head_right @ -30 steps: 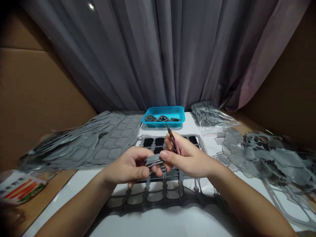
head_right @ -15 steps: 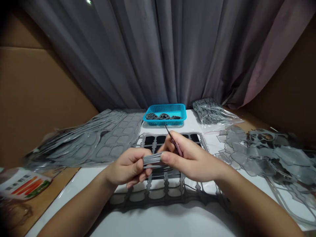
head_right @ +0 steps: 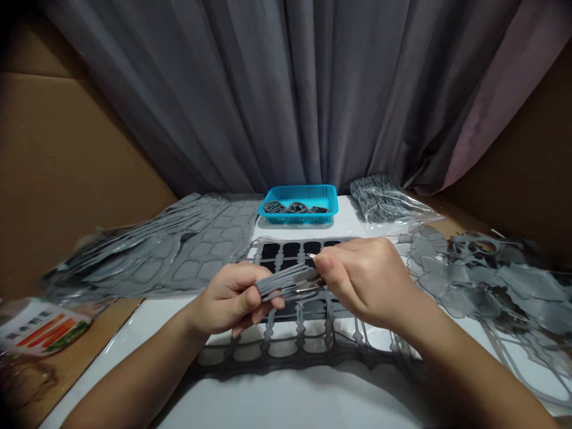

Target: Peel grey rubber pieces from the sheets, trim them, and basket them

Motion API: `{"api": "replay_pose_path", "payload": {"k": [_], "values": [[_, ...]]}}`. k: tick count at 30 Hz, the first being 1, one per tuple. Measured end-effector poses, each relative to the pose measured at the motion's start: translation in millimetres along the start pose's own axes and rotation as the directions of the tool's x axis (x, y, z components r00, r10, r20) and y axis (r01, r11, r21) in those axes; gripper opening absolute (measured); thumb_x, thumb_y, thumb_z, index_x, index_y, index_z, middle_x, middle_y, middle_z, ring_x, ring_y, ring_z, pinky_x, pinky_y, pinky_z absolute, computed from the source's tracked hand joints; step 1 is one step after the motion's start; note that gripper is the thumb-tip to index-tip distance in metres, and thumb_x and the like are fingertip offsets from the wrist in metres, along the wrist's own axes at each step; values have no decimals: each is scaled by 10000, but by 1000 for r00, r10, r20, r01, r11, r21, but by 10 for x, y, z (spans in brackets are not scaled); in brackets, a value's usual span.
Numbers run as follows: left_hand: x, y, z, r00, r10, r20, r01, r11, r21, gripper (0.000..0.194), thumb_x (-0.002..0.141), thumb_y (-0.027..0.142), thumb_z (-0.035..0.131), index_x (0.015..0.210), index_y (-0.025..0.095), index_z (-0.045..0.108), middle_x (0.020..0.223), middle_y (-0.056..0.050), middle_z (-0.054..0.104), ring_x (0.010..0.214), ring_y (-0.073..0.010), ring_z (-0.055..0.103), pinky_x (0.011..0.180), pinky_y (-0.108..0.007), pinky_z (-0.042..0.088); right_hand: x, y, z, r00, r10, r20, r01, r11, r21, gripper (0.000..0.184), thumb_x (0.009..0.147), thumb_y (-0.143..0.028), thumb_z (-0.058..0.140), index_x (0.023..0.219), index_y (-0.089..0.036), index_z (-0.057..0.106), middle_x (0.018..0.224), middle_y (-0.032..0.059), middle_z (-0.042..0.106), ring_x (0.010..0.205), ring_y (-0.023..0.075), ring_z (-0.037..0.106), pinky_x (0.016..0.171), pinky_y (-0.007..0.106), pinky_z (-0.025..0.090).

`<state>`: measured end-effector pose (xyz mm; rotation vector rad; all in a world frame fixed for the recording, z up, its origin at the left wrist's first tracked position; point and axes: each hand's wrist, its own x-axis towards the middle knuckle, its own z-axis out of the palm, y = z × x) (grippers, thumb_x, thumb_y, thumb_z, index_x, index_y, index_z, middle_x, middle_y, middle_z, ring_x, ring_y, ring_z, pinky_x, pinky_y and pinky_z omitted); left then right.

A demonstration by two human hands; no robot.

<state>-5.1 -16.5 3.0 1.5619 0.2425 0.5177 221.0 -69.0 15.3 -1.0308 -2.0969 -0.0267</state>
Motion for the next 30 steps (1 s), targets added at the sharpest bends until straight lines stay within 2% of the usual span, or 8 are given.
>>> {"api": "replay_pose_path", "payload": {"k": [3, 9, 13, 20, 26, 30], "values": [[-6, 10, -6, 1000, 19, 21, -20, 999, 50, 329, 878, 395, 548, 964, 100, 667, 560, 32, 496, 334, -13, 411, 294, -86, 325, 30, -11, 28, 998, -49, -35, 44, 992, -122, 471, 965, -280, 268, 528, -187, 416, 448, -20, 403, 422, 95, 357, 458, 253, 250], [-9, 25, -15, 996, 76, 49, -82, 985, 149, 322, 902, 363, 515, 1027, 106, 664, 545, 32, 475, 339, -24, 409, 300, -97, 304, 67, -41, 20, 995, -87, -56, 71, 966, -248, 471, 948, -247, 300, 487, -196, 382, 420, -27, 358, 395, 97, 312, 443, 263, 218], [-4, 30, -19, 986, 139, 95, -158, 960, 231, 327, 916, 355, 488, 1008, 98, 669, 534, 28, 471, 329, -28, 409, 307, -109, 298, 61, -56, 13, 995, -92, -40, 79, 966, -247, 468, 944, -242, 310, 485, -196, 391, 423, -26, 369, 397, 100, 313, 446, 274, 216], [7, 48, -14, 977, 184, 105, -207, 936, 285, 322, 927, 336, 467, 1009, 93, 662, 540, 25, 471, 340, -34, 411, 324, -118, 296, 46, -82, 39, 995, -92, -39, 81, 972, -223, 447, 937, -226, 314, 499, -198, 397, 430, -29, 370, 401, 101, 317, 448, 276, 221], [42, 92, -13, 968, 213, 132, -247, 904, 348, 333, 920, 343, 481, 975, 82, 681, 507, 15, 490, 388, -60, 441, 405, -157, 349, 41, -124, 47, 996, -71, -63, 55, 974, -219, 444, 937, -223, 322, 498, -198, 383, 420, -32, 357, 391, 97, 308, 449, 278, 214], [48, 106, 3, 969, 222, 112, -248, 903, 350, 343, 913, 360, 491, 950, 80, 687, 483, 17, 484, 392, -66, 445, 410, -161, 350, 40, -140, 47, 996, -70, -64, 54, 974, -218, 449, 943, -228, 323, 499, -198, 381, 415, -32, 356, 387, 97, 309, 449, 281, 209]]}}
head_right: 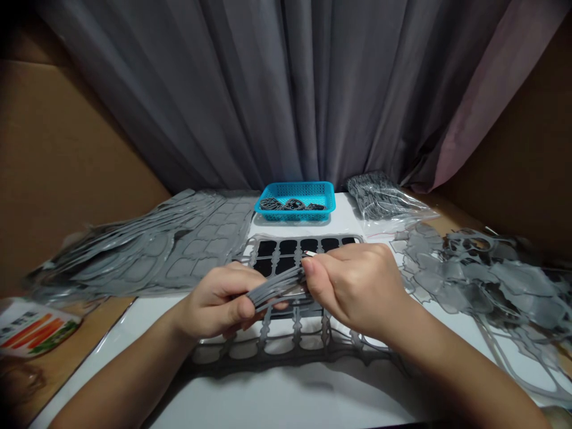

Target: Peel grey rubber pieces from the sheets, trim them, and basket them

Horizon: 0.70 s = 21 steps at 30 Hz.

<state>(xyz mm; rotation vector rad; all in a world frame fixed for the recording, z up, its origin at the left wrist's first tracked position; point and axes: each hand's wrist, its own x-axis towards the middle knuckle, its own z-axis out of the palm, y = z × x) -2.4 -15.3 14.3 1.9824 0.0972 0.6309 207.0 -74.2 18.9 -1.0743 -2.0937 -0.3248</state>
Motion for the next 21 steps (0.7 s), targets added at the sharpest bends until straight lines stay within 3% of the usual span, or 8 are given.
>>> {"api": "replay_pose_path", "payload": {"k": [16, 21], "values": [[-24, -15, 18, 998, -48, -29, 47, 998, -45, 341, 908, 367, 501, 971, 91, 691, 510, 16, 488, 366, -45, 422, 374, -136, 337, 2, -37, 19, 998, -15, -53, 9, 995, -97, 458, 932, -228, 356, 479, -194, 417, 408, -30, 358, 383, 99, 300, 448, 290, 198], [-56, -37, 9, 995, -95, -26, 93, 993, -78, 357, 906, 382, 499, 1008, 91, 678, 517, 23, 478, 333, -37, 412, 324, -124, 303, 1, 1, 11, 999, 12, -43, -9, 998, 63, 435, 934, -209, 348, 502, -196, 388, 428, -36, 357, 398, 92, 298, 449, 273, 210]]}}
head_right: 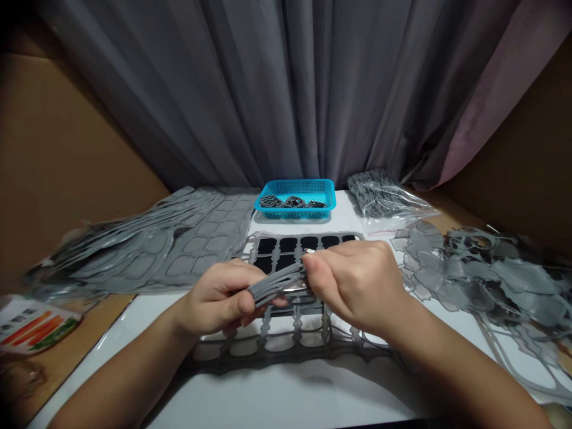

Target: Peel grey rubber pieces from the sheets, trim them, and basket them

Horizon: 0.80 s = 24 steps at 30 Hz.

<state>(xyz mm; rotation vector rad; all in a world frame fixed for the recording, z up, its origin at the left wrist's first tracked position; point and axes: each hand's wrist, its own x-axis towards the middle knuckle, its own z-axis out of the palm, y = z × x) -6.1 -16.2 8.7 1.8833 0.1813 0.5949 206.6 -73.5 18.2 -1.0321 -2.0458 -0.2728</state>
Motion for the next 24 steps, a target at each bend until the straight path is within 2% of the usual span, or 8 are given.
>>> {"api": "replay_pose_path", "payload": {"k": [3, 7, 15, 21, 24], "values": [[-13, -7, -4, 1000, -25, -7, 24, 999, -23, 357, 899, 394, 508, 1005, 97, 674, 521, 26, 475, 326, -36, 410, 312, -118, 304, -11, 21, -25, 1000, 26, 14, -27, 997, 69, 436, 938, -203, 335, 503, -196, 362, 438, -39, 344, 404, 88, 289, 445, 266, 210], [-21, -13, -1, 999, -39, -21, 38, 999, -27, 379, 893, 406, 513, 1021, 84, 667, 520, 26, 471, 319, -38, 407, 301, -119, 302, -28, 41, -44, 999, 30, 42, -33, 998, 57, 432, 936, -212, 348, 505, -192, 364, 440, -39, 337, 408, 87, 285, 445, 270, 202], [-25, -8, 2, 1000, -16, -6, 16, 1000, -21, 360, 907, 387, 493, 1026, 92, 663, 520, 27, 469, 324, -39, 400, 311, -122, 303, -19, 59, -42, 1000, 26, 13, -26, 1000, 4, 428, 934, -216, 351, 506, -199, 340, 435, -37, 326, 405, 92, 278, 447, 279, 199], [15, 2, -28, 995, 67, 79, -71, 996, 46, 374, 907, 400, 486, 974, 86, 679, 505, -4, 509, 411, -87, 460, 422, -180, 379, -14, 25, -51, 1000, 5, 17, -4, 999, -46, 429, 930, -215, 349, 501, -203, 348, 427, -34, 327, 402, 98, 276, 445, 289, 203], [21, 13, -45, 989, 66, 133, -73, 996, 54, 374, 910, 397, 478, 966, 90, 685, 542, -31, 537, 485, -110, 496, 492, -202, 401, -12, 2, -50, 999, -8, 32, 10, 998, -56, 423, 929, -219, 350, 507, -202, 369, 432, -30, 343, 406, 100, 283, 449, 292, 202]]}}
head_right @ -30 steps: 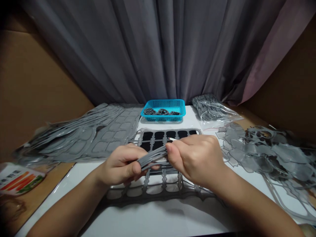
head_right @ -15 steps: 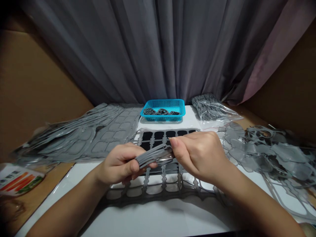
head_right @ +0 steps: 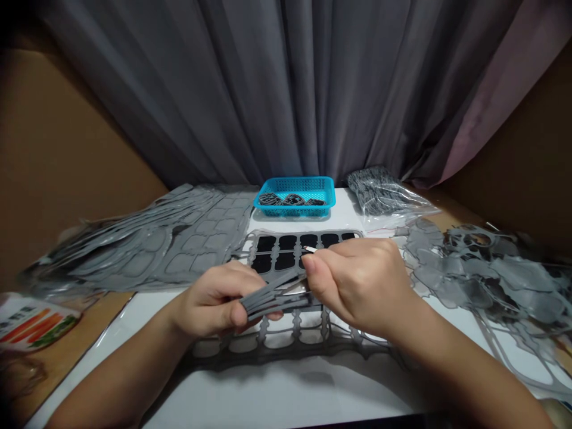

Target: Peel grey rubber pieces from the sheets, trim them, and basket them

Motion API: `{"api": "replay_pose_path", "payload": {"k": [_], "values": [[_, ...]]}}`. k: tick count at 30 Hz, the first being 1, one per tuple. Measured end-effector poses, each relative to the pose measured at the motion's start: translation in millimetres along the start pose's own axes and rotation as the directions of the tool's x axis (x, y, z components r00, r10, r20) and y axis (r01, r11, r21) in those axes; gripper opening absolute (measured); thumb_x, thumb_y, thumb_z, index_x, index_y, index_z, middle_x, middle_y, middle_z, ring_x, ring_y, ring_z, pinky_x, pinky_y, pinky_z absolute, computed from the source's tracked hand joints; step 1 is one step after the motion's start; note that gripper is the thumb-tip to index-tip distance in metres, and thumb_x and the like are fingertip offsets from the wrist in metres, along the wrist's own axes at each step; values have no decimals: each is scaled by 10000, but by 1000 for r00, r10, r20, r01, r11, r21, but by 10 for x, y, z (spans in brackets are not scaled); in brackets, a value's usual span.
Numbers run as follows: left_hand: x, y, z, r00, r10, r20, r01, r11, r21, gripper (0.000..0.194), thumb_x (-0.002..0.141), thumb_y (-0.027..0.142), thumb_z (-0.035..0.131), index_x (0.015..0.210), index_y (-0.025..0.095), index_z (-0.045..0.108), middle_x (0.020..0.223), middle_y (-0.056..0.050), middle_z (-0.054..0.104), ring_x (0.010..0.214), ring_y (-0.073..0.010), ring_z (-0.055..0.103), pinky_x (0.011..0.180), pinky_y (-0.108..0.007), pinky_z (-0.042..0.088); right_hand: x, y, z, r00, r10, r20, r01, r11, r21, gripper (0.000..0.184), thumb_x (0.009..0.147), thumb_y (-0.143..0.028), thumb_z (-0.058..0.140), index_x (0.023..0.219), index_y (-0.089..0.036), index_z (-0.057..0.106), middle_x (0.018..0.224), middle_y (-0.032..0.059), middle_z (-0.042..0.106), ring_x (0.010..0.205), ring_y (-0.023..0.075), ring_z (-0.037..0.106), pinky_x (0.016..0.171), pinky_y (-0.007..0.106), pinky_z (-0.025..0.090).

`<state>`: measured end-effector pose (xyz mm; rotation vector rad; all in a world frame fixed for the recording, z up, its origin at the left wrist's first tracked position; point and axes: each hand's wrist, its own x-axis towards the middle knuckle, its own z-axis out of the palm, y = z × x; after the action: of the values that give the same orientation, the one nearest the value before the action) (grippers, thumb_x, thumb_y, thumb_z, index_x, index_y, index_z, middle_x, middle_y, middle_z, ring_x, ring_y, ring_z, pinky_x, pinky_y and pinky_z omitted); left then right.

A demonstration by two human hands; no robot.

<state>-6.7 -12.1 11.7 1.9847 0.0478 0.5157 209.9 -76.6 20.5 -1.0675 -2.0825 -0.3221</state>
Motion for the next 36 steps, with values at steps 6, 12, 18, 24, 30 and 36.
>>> {"api": "replay_pose_path", "payload": {"k": [6, 12, 18, 24, 30, 36], "values": [[-16, 4, -18, 998, -20, 65, 18, 999, 30, 389, 916, 413, 450, 955, 107, 686, 590, -60, 569, 514, -129, 517, 510, -215, 403, 0, -40, 12, 1000, -23, 5, 23, 1000, 10, 422, 922, -223, 359, 502, -201, 386, 430, -27, 358, 407, 104, 293, 458, 296, 194], [-12, -21, -12, 996, -2, 89, 0, 1000, 15, 353, 919, 373, 454, 986, 103, 670, 634, -80, 592, 553, -143, 541, 534, -227, 419, -3, -53, 30, 1000, -27, 4, 27, 999, 47, 419, 921, -214, 366, 503, -201, 383, 428, -28, 359, 409, 104, 289, 463, 294, 189], [-8, -27, -13, 997, 17, 79, -21, 999, 47, 370, 921, 372, 452, 960, 73, 667, 656, -100, 606, 571, -150, 557, 543, -228, 426, -9, -65, 37, 1000, -23, -4, 23, 999, 44, 434, 927, -214, 363, 494, -197, 376, 428, -32, 341, 410, 100, 272, 466, 293, 186], [12, -31, -2, 996, 58, 66, -60, 998, 26, 358, 916, 358, 472, 939, 62, 672, 644, -95, 607, 561, -142, 551, 528, -221, 424, -8, -54, 48, 1000, -23, -13, 23, 999, 42, 429, 923, -211, 374, 494, -193, 383, 432, -35, 343, 413, 96, 278, 464, 290, 188], [4, -25, 2, 998, 47, 37, -46, 999, -5, 360, 916, 365, 478, 967, 67, 673, 568, -38, 550, 492, -107, 490, 479, -200, 400, -2, -11, -4, 999, 13, 37, -18, 989, 146, 408, 932, -196, 328, 528, -190, 385, 453, -40, 329, 408, 85, 291, 448, 269, 211], [-1, -28, 1, 998, 49, 28, -49, 999, 5, 364, 913, 374, 481, 968, 68, 671, 566, -38, 547, 491, -107, 490, 481, -196, 404, -9, -8, -30, 1000, 11, 29, -14, 992, 122, 406, 928, -195, 338, 523, -191, 371, 457, -41, 318, 411, 85, 285, 449, 271, 212]]}}
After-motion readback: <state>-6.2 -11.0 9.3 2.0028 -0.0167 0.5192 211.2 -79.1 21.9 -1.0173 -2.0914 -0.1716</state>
